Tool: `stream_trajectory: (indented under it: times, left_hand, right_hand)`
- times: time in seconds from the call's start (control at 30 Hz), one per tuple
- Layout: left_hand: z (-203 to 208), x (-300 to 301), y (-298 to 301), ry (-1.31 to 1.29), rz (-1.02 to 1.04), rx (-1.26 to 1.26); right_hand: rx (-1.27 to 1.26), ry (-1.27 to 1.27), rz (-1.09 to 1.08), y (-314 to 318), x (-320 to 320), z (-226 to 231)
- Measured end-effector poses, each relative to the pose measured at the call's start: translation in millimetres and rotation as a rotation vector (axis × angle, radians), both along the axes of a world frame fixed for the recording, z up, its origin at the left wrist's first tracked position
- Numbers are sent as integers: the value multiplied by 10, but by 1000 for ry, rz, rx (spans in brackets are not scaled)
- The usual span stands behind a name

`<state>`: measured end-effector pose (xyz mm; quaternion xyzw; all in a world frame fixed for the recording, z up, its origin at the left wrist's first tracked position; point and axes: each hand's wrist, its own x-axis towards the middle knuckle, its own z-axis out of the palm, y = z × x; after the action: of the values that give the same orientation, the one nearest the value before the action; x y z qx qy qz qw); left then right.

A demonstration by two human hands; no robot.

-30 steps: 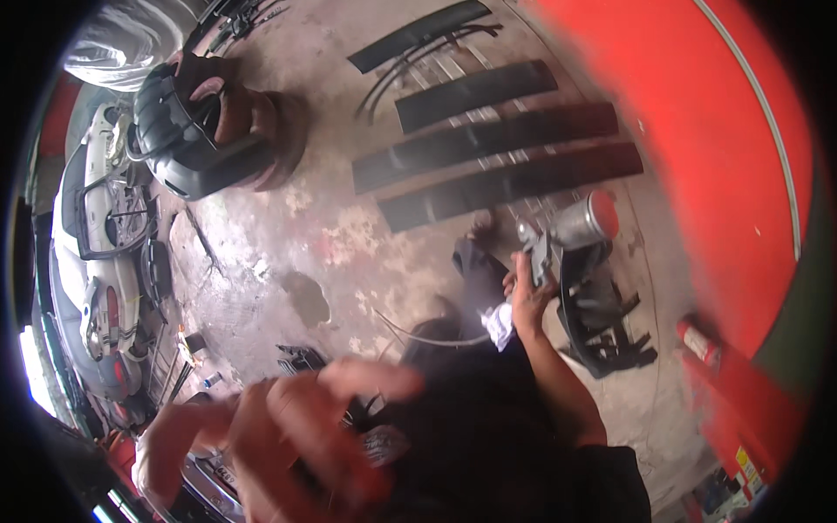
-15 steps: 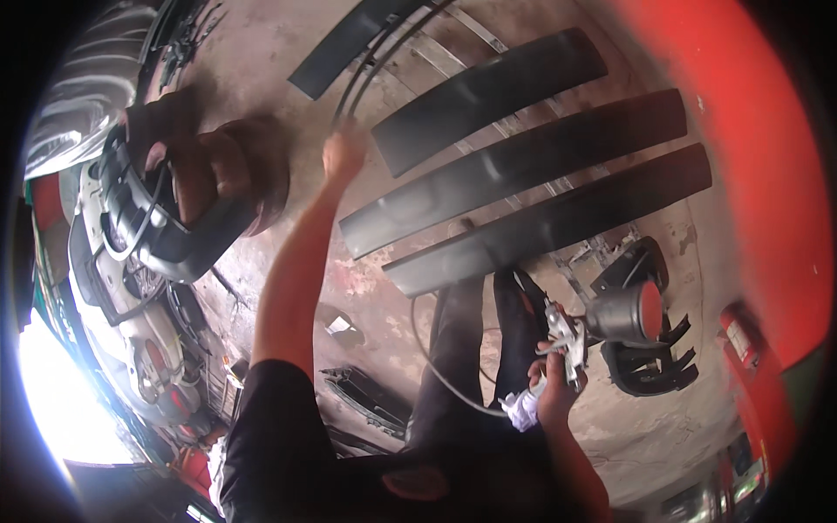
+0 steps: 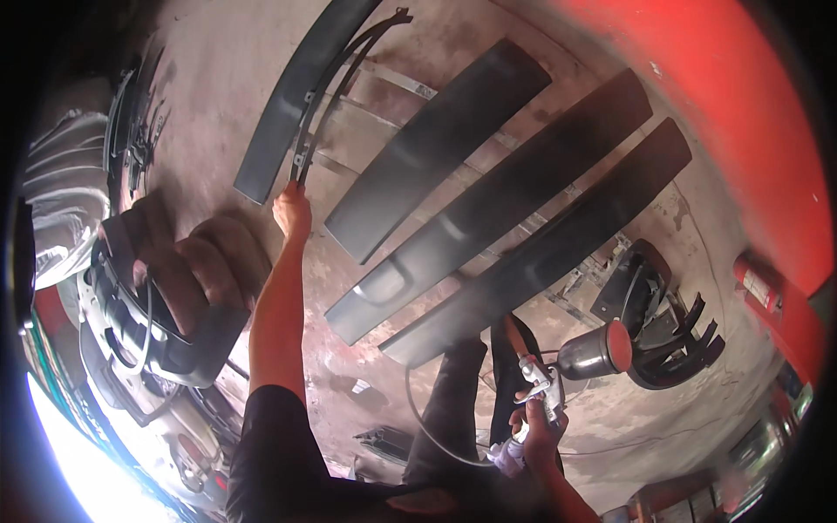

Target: The person uses a spray gun to apply a coating to various black plastic car parts, including a bumper and trim pieces, in a workshop. They handle the parts by hand, moving them to different positions to ensure coverage, and occasionally wipe the parts with a cloth.

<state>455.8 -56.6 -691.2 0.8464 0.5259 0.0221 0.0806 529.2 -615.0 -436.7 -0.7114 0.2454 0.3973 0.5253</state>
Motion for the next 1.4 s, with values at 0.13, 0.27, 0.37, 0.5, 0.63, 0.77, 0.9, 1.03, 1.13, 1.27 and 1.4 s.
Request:
stream_trajectory:
  times: [0.13,0.27,0.37,0.5,0.63,0.77,0.9,1.03,1.13,1.27,1.4]
  left_hand:
    - [643,22,-94,-70,-85,44]
    - [1293,-141,46,-120,-259,135]
    - [2274,106,-289,-523,-270,-174]
    - [2916,336,-595,-660,-166,-592]
    - [2494,670,-831,-609,-164,-954]
    - [1423,682,-1083,-593,-110,-1187]
    - [571,544,-1419,-625,-35,-1283]
    - [112,529,-1682,-657,50,-1318]
    - [-86,655,-1761,-622,32,-1295]
    - [-279,678,-1694,-551,-27,-1262]
    - [-389,639,-1717,-543,-84,-1082]
  right_hand:
    - [49,5,-47,147,43,160]
    - [82,26,-34,164,74,250]
    - [69,-25,37,46,-25,268]
    - [143,-57,-9,-29,10,294]
    - [144,6,-47,5,94,441]
    - [169,-44,3,-127,98,402]
    - [140,-62,-70,-243,33,320]
    - [129,-36,55,-479,-26,179]
    - [93,-25,66,-506,-76,136]
    - [77,-15,50,-479,-76,124]
    - [82,26,56,-451,-54,118]
